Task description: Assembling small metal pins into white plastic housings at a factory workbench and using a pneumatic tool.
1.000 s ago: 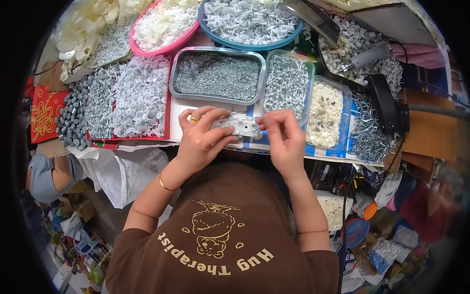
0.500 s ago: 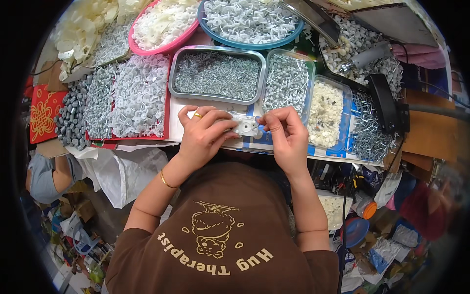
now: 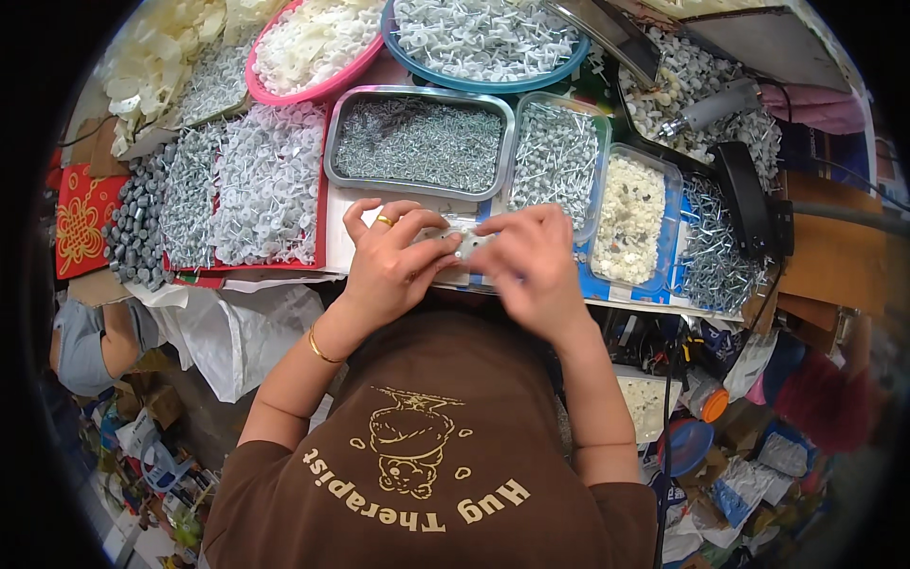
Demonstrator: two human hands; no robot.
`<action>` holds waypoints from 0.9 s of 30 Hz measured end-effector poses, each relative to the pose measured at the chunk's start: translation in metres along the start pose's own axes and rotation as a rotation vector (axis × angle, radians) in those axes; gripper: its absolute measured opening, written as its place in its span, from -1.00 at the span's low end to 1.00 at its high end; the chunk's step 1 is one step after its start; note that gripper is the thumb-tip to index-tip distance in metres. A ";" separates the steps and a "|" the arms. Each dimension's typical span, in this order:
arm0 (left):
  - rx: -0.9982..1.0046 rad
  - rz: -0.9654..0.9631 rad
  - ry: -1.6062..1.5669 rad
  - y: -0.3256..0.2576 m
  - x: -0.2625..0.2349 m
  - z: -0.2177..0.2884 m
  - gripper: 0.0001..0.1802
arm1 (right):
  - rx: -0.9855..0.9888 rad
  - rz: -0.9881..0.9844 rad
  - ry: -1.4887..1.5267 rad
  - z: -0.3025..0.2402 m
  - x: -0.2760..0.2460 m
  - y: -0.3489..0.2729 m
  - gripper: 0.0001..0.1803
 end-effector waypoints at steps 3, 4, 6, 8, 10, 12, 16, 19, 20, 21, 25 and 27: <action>-0.001 0.002 0.009 -0.002 0.002 -0.001 -0.78 | -0.114 -0.180 -0.088 -0.011 0.020 -0.003 -0.78; -0.003 0.010 0.009 -0.003 0.001 -0.001 -0.78 | -0.119 -0.180 -0.088 -0.009 0.016 -0.004 -0.78; 0.001 0.012 0.010 -0.001 0.000 -0.001 -0.78 | -0.067 -0.067 -0.165 -0.005 -0.003 0.001 -0.78; 0.006 0.011 0.009 0.000 -0.001 -0.002 -0.79 | -0.115 -0.076 -0.145 -0.010 0.009 -0.002 -0.75; 0.005 -0.001 0.005 -0.001 0.001 -0.004 -0.79 | -0.163 -0.208 -0.241 -0.019 0.034 -0.005 -0.73; -0.001 0.014 0.006 -0.001 -0.002 -0.005 -0.79 | -0.007 0.042 -0.142 0.000 -0.001 0.000 -0.79; -0.006 0.012 -0.004 -0.003 0.001 -0.002 -0.78 | 0.280 0.332 -0.669 0.050 -0.059 -0.008 -0.85; -0.006 0.041 -0.012 -0.004 0.001 0.001 -0.76 | 0.250 0.273 -0.574 0.070 -0.054 -0.013 -0.84; -0.024 0.070 -0.016 -0.007 -0.003 0.000 -0.76 | 0.219 0.283 -0.555 0.066 -0.055 -0.011 -0.85; -0.029 0.071 -0.004 -0.007 -0.009 -0.003 -0.76 | 0.210 0.282 -0.544 0.064 -0.056 -0.010 -0.85; -0.249 0.223 0.348 -0.011 -0.083 -0.072 -0.83 | 0.359 0.461 0.001 0.070 -0.085 -0.025 -0.88; -0.405 0.371 0.619 -0.015 -0.137 -0.122 -0.90 | 0.370 0.488 0.235 0.066 -0.085 -0.028 -0.95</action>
Point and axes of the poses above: each hand's wrist, its own y-axis towards the middle knuckle, its own x-axis out of the palm, z = x × y, the point moved 10 cm from there along y, towards the middle knuckle
